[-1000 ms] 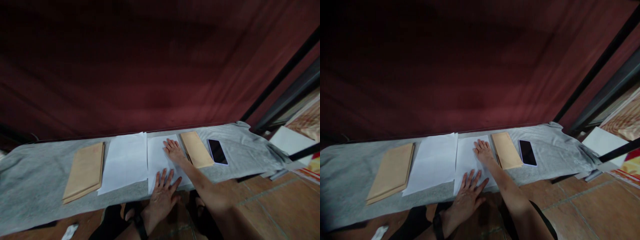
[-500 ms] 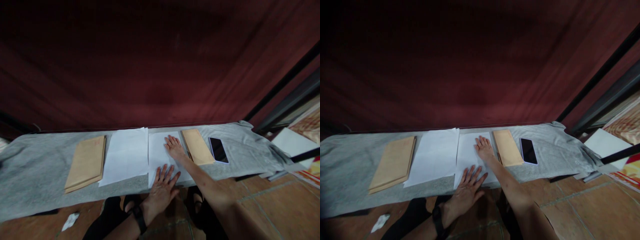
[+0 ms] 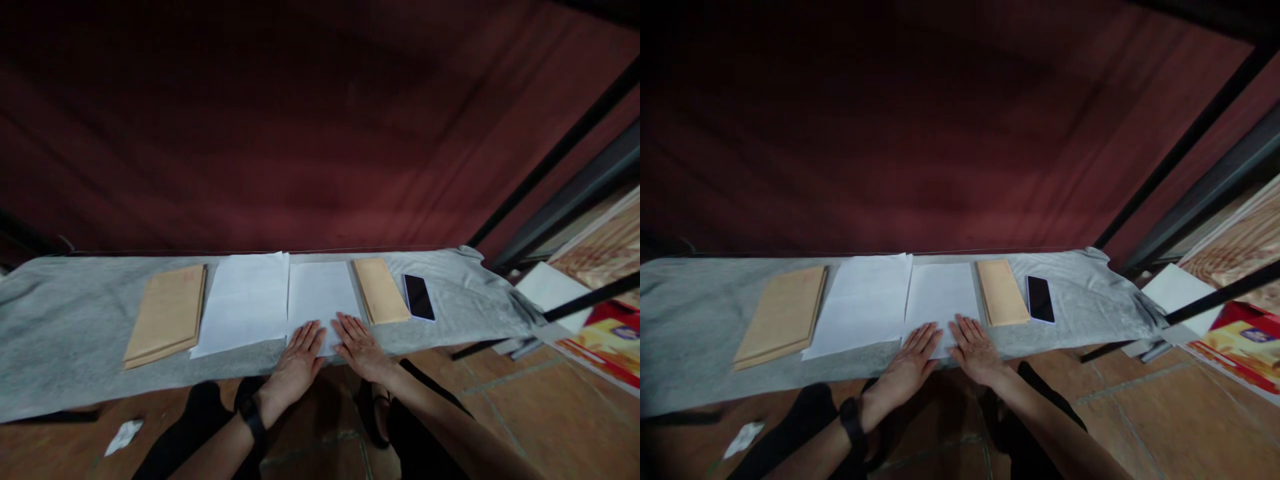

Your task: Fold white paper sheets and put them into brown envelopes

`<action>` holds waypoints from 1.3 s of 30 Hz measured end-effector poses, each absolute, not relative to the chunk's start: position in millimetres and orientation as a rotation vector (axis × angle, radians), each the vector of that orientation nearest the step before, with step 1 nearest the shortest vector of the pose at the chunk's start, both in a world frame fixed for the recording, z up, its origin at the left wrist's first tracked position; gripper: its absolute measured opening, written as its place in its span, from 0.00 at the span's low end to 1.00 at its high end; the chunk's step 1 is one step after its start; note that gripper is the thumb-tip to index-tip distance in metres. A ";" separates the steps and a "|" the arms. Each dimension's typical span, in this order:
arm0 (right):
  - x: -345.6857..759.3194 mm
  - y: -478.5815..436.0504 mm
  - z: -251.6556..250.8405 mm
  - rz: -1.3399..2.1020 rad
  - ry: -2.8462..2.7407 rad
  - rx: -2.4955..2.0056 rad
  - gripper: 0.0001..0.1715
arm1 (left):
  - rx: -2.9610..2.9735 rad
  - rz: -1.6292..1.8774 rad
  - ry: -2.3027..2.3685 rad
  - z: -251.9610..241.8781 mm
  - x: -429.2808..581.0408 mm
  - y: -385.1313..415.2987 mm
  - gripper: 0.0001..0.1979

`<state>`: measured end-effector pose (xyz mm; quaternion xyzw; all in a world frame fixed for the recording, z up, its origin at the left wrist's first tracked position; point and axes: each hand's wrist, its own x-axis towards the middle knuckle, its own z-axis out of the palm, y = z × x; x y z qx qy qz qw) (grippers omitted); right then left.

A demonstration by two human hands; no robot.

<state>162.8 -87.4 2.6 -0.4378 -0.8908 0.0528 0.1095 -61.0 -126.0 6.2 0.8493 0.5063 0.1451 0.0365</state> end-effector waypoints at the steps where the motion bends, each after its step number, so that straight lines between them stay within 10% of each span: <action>1: 167.9 -95.1 2.4 0.149 -2.614 -1.277 0.36 | 2.597 0.449 1.565 7.1 -62.6 -127.0 0.27; 22: 213.1 -91.2 47.3 0.821 -1.990 -1.225 0.18 | 2.072 0.701 1.524 50.1 -105.6 -116.3 0.13; 39: 191.4 -42.4 43.8 0.927 -1.690 -1.252 0.21 | 1.393 1.144 1.454 44.9 -106.6 -77.4 0.23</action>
